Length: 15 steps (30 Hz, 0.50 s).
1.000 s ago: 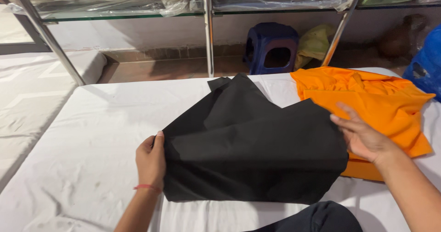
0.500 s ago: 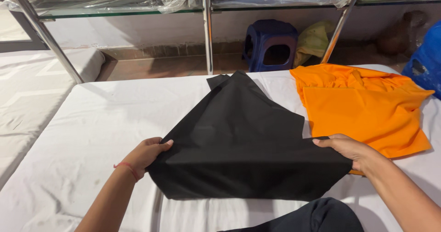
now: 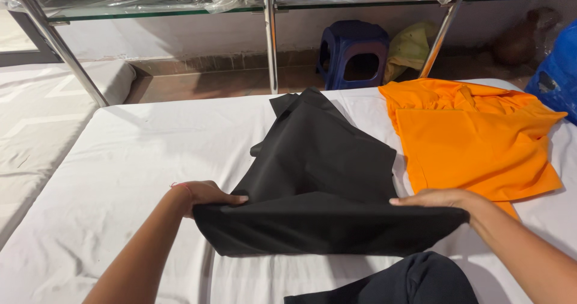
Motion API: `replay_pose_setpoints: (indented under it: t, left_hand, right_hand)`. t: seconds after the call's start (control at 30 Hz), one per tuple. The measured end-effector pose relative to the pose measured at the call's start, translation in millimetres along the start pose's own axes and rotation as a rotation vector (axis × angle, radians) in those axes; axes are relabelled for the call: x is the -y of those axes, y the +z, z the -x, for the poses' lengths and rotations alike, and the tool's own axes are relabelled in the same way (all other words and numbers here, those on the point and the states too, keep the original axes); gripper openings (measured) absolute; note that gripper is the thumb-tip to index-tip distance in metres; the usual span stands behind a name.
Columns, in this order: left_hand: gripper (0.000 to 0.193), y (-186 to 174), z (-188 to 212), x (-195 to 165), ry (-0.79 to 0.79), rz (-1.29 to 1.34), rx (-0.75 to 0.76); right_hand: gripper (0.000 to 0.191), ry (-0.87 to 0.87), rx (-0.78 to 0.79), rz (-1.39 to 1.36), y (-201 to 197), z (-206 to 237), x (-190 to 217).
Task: The person folds a black garment on a white surface using a cardboard template to guide the fold. They align the fabric edges with the template, fold the garment in half, and smooth it out. The folded garment is placed on the surface next to an orange garment.
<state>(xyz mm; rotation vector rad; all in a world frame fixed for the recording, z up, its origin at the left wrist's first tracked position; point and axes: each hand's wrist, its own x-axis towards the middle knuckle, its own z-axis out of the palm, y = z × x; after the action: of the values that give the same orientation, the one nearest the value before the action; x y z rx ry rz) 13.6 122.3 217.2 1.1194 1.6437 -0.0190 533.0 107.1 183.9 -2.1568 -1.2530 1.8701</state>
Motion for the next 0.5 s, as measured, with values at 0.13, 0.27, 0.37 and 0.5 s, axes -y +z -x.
replay_pose_setpoints:
  t: [0.13, 0.27, 0.37, 0.5]
  left_hand:
    - [0.069, 8, -22, 7, 0.026, -0.012, -0.017]
    - [0.062, 10, -58, 30, -0.004, 0.242, 0.036]
    - [0.057, 2, -76, 53, -0.229, 0.455, 0.037]
    - [0.047, 20, -87, 70, -0.240, 0.541, 0.242]
  right_hand:
    - [0.057, 0.070, 0.116, -0.318, 9, -28, -20]
    - [0.056, 0.106, 0.083, -0.549, -1, -62, -41]
    - [0.055, 0.120, 0.055, -0.651, -10, -84, -45]
    - [0.055, 0.140, 0.005, -0.750, -20, -100, -52]
